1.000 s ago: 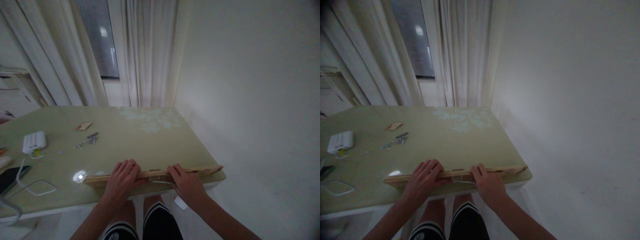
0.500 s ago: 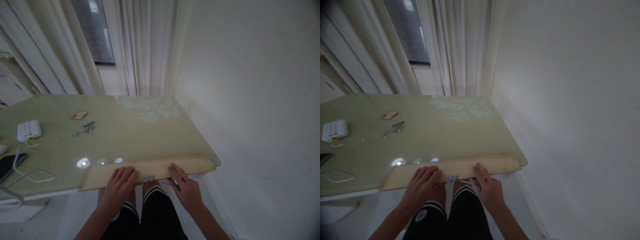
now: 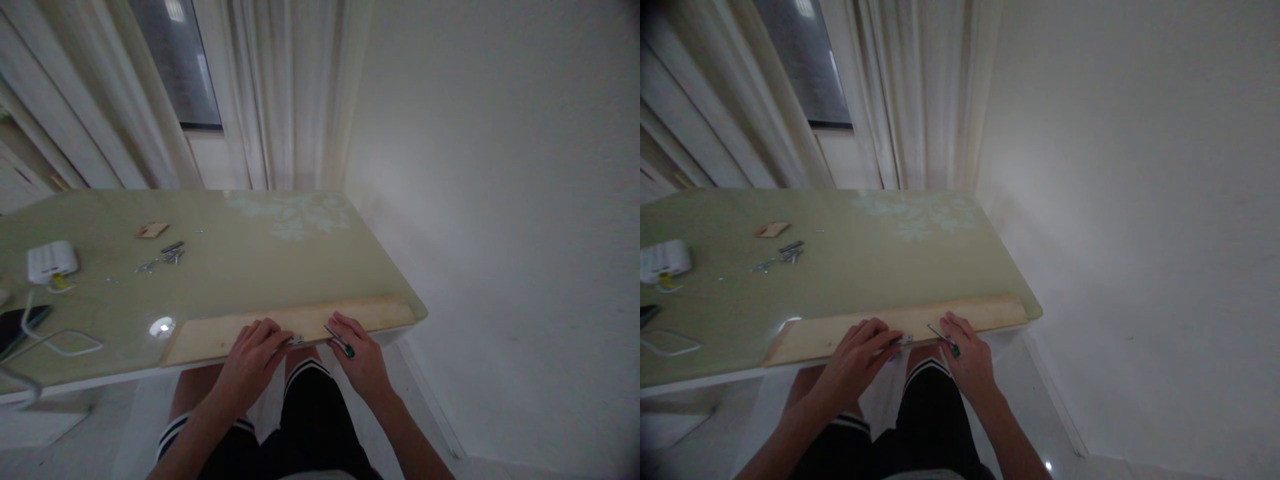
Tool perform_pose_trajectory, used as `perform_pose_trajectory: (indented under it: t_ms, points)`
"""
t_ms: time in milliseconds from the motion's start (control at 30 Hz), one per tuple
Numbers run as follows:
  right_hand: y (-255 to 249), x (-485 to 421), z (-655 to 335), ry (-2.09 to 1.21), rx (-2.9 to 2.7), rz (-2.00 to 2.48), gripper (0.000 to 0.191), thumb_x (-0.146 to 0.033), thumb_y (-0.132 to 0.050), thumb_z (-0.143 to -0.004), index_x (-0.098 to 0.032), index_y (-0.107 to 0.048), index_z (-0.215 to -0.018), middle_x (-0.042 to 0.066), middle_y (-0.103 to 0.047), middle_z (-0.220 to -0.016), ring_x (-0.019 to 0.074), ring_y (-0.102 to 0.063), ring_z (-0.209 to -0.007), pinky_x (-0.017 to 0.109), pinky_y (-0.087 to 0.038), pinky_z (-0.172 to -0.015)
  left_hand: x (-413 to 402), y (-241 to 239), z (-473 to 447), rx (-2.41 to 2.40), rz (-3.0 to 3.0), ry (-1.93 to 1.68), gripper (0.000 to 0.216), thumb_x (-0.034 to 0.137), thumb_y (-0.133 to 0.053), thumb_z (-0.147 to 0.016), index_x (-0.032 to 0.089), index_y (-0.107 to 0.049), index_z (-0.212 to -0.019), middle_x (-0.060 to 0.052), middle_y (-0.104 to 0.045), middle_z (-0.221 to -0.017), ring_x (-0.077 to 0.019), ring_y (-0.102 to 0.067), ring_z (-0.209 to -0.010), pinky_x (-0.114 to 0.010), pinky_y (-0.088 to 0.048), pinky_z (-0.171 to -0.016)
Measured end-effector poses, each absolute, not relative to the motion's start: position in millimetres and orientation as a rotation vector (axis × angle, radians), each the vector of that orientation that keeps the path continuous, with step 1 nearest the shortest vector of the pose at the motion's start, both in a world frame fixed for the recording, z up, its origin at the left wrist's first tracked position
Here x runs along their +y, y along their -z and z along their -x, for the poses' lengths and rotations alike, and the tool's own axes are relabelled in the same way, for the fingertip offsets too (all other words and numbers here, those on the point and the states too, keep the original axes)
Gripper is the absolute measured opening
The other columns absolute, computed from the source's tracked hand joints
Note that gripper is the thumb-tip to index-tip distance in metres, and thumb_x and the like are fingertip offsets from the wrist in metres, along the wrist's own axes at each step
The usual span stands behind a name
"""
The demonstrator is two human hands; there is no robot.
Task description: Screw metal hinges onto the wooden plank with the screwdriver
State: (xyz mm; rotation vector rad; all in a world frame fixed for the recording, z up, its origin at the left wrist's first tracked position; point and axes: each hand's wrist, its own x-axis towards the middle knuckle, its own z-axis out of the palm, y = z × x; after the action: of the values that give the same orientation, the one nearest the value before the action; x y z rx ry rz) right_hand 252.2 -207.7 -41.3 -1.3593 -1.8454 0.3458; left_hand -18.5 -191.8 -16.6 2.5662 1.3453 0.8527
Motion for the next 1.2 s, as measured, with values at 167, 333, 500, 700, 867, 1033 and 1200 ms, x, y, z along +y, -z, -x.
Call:
perform_pose_trajectory:
  t_ms: [167, 333, 500, 700, 867, 1033, 1200]
  points:
    - [47, -206, -253, -0.322, -1.819, 1.309, 0.04, -0.016, -0.07, -0.092, -0.028, -0.073, -0.13, 0.009, -0.071, -0.137, 0.0244, -0.071, -0.122, 0.04, -0.059, -0.106, -198, 15, 12, 1.27, -2.674, -1.011, 0.018, 0.024, -0.055, -0.105, 0.022, -0.07, -0.095, -0.005, -0.07, -0.096, -0.0201, -0.063, -0.088, -0.035, -0.052, -0.082]
    - [53, -206, -253, -0.292, -1.785, 1.232, 0.04, -0.017, -0.069, -0.094, -0.029, -0.072, -0.132, 0.008, -0.07, -0.138, 0.0235, -0.069, -0.125, 0.038, -0.059, -0.107, -206, 28, 12, 1.029, -3.027, -1.353, 0.022, 0.011, -0.051, -0.104, 0.02, -0.07, -0.111, -0.008, -0.076, -0.103, -0.0202, -0.066, -0.09, -0.036, -0.05, -0.082]
    - [58, -203, -255, -0.318, -1.765, 1.184, 0.043, -0.016, -0.071, -0.092, -0.031, -0.072, -0.133, 0.008, -0.071, -0.136, 0.0235, -0.07, -0.123, 0.039, -0.059, -0.107, -196, 25, 6, 1.193, -2.635, -1.346, 0.01, 0.019, -0.065, -0.099, 0.022, -0.073, -0.094, -0.002, -0.074, -0.089, -0.0178, -0.066, -0.083, -0.032, -0.053, -0.079]
    - [63, -201, -257, -0.396, -1.699, 1.154, 0.049, -0.014, -0.075, -0.09, -0.033, -0.072, -0.134, 0.007, -0.071, -0.136, 0.0234, -0.07, -0.124, 0.039, -0.058, -0.108, -187, 8, 7, 1.341, -2.423, -0.946, 0.016, 0.023, -0.066, -0.098, 0.023, -0.074, -0.084, 0.0, -0.072, -0.083, -0.0165, -0.068, -0.075, -0.028, -0.055, -0.068]
    - [68, -203, -256, -0.425, -1.657, 1.149, 0.048, -0.014, -0.073, -0.091, -0.035, -0.072, -0.134, 0.006, -0.071, -0.137, 0.0232, -0.068, -0.125, 0.04, -0.056, -0.11, -193, 19, 17, 0.819, -2.961, -1.283, 0.022, 0.012, -0.054, -0.102, 0.021, -0.074, -0.105, -0.005, -0.077, -0.094, -0.0181, -0.066, -0.081, -0.032, -0.055, -0.075]
    - [69, -203, -254, -0.443, -1.65, 1.15, 0.047, -0.015, -0.074, -0.091, -0.034, -0.072, -0.134, 0.007, -0.071, -0.137, 0.0238, -0.068, -0.125, 0.041, -0.056, -0.11, -176, 1, 11, 1.229, -2.543, -0.848, 0.021, 0.027, -0.064, -0.101, 0.023, -0.073, -0.083, -0.001, -0.072, -0.079, -0.0172, -0.066, -0.076, -0.028, -0.053, -0.068]
    - [71, -203, -252, -0.431, -1.612, 1.119, 0.045, -0.015, -0.073, -0.092, -0.035, -0.073, -0.132, 0.007, -0.072, -0.135, 0.0241, -0.069, -0.123, 0.041, -0.057, -0.108, -177, 7, 20, 1.025, -2.629, -0.935, 0.022, 0.029, -0.06, -0.103, 0.021, -0.074, -0.088, -0.003, -0.073, -0.082, -0.0172, -0.066, -0.077, -0.029, -0.055, -0.073]
